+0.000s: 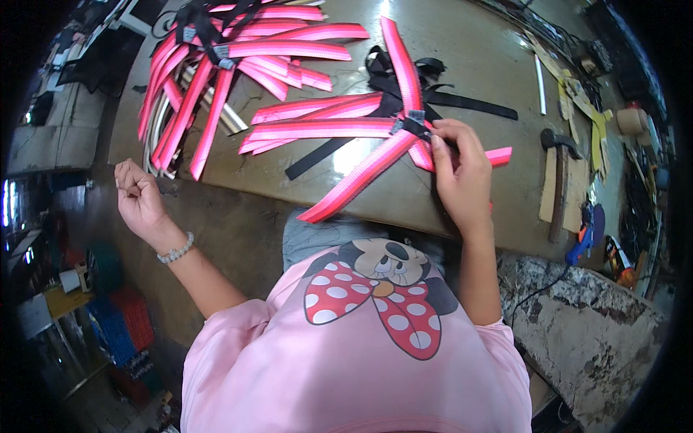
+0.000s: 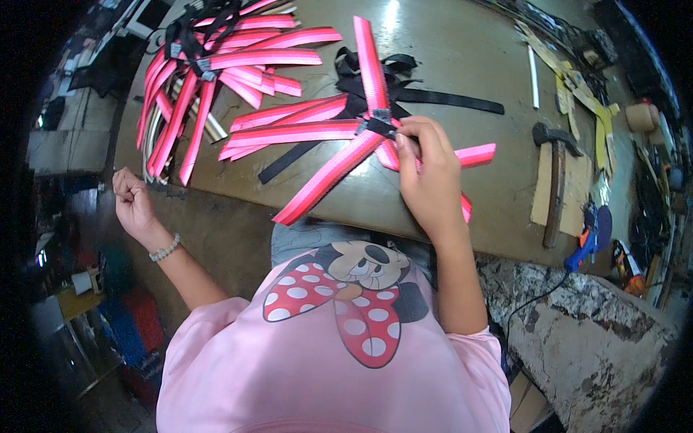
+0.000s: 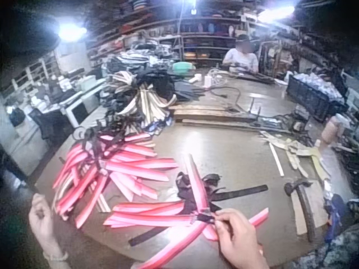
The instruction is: The person repeatedly picks up pink and black webbing straps and fastens them together using small black plastic clips. They work one at a time, aligning the strap ends and snapping the clips to secure them, then placing the finished units on the table.
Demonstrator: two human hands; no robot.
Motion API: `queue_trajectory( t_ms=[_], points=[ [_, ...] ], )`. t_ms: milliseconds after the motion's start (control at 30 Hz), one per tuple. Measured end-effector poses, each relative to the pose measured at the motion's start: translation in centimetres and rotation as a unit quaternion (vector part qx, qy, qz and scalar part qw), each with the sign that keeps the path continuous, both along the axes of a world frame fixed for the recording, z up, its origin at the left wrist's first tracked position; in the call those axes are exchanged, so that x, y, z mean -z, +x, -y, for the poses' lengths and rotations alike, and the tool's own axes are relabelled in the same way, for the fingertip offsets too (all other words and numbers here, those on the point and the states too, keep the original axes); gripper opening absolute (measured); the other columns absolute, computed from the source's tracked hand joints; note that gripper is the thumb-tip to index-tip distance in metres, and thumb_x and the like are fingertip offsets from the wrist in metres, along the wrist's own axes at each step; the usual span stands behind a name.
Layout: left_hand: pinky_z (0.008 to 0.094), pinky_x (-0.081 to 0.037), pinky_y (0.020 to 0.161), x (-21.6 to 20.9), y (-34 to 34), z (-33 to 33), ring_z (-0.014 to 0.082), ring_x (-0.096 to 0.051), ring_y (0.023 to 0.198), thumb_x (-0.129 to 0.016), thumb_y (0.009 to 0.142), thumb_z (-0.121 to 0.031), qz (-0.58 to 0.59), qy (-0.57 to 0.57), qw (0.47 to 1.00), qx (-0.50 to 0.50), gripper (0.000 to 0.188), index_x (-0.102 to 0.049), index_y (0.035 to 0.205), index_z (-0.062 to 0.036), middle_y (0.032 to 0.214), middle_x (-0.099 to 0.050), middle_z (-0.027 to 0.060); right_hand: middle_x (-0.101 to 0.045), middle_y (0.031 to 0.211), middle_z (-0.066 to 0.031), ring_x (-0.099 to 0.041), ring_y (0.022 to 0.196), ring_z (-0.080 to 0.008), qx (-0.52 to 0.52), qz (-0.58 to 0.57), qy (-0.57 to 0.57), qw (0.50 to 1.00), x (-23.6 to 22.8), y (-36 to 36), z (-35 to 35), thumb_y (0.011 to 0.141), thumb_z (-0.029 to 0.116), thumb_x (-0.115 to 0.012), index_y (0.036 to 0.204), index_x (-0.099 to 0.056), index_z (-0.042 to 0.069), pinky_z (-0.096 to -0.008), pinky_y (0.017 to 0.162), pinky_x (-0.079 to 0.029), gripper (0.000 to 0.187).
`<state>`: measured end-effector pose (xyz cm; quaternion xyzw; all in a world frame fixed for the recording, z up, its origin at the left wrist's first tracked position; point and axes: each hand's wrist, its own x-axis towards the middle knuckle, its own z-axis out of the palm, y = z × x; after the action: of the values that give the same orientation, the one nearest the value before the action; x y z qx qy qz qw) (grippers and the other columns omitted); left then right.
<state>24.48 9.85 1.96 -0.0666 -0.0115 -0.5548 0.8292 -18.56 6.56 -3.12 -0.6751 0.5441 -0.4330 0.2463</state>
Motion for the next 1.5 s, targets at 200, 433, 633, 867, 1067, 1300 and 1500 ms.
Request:
queue_trajectory(
  t_ms=[200,433,633,867,1067,1300,1500],
  points=[
    [0.0201,-0.043,0.065,1.5,-5.2,0.4,0.0045,-0.053,0.076,-0.062,0.097,-0.02,0.787,0.305,0.406,-0.349,0.019,-0.07,0.102,-0.003,0.089,-0.066,0.002,-0.065,0.107,-0.0175,-0.065,0.098,-0.0306,0.011,-0.024,-0.01,1.0,0.1,0.0,0.1,0.091,0.003,-0.06,0.099,-0.059,-0.003,-0.0347,0.084,-0.052,0.01],
    [0.0372,-0.051,0.072,4.6,-12.4,5.2,0.0292,-0.064,0.078,-0.078,0.08,-0.032,0.921,0.253,0.263,-0.137,0.038,-0.07,0.094,0.0022,0.088,-0.066,0.0175,-0.064,0.108,-0.0177,-0.065,0.098,-0.0296,0.006,-0.023,-0.017,1.0,0.4,0.0,0.1,0.092,0.003,-0.06,0.098,-0.059,-0.004,-0.035,0.084,-0.052,0.009],
    [0.0364,-0.049,0.071,4.2,-10.2,4.4,0.0257,-0.064,0.082,-0.066,0.091,-0.02,0.91,0.283,0.229,-0.199,0.024,-0.066,0.096,0.0028,0.091,-0.065,0.0183,-0.064,0.108,-0.0181,-0.064,0.099,-0.0309,0.009,-0.021,-0.02,1.0,0.4,0.0,0.1,0.091,0.003,-0.06,0.097,-0.059,-0.004,-0.0349,0.086,-0.05,0.009],
    [0.0356,-0.049,0.071,4.9,-8.8,6.3,0.0265,-0.063,0.078,-0.066,0.09,-0.013,0.923,0.182,0.289,-0.178,0.024,-0.067,0.112,-0.0029,0.094,-0.065,0.0141,-0.065,0.108,-0.0178,-0.064,0.1,-0.0293,0.007,-0.017,-0.01,1.0,0.4,-0.1,0.2,0.092,0.005,-0.06,0.096,-0.06,-0.003,-0.035,0.088,-0.049,0.009],
    [0.0337,-0.048,0.077,5.4,-7.3,6.0,0.0285,-0.062,0.087,-0.06,0.096,-0.019,0.932,0.175,0.241,-0.205,0.023,-0.063,0.102,0.0027,0.093,-0.063,0.0139,-0.065,0.109,-0.0167,-0.063,0.101,-0.0272,0.013,-0.015,-0.006,1.0,0.4,-0.1,0.0,0.092,0.005,-0.061,0.095,-0.061,-0.003,-0.0334,0.088,-0.049,0.009],
    [0.0186,-0.036,0.054,1.0,-7.2,-3.2,0.0039,-0.048,0.066,-0.058,0.1,-0.021,0.648,0.33,0.603,-0.328,0.016,-0.062,0.1,-0.0061,0.075,-0.052,-0.0027,-0.063,0.111,-0.0157,-0.063,0.102,-0.0234,0.01,0.011,0.021,1.0,0.2,-0.2,-0.2,0.094,0.005,-0.059,0.098,-0.06,-0.003,-0.0307,0.085,-0.05,0.009],
    [0.0376,-0.05,0.069,5.6,-10.7,-1.6,0.0281,-0.063,0.073,-0.07,0.088,-0.014,0.886,0.295,0.296,-0.203,0.019,-0.07,0.101,0.0003,0.083,-0.066,0.0135,-0.062,0.114,-0.016,-0.061,0.105,-0.0224,-0.007,0.017,0.022,1.0,0.7,-0.4,-0.1,0.096,0.006,-0.057,0.103,-0.059,-0.004,-0.0329,0.092,-0.048,0.012]
  ],
)
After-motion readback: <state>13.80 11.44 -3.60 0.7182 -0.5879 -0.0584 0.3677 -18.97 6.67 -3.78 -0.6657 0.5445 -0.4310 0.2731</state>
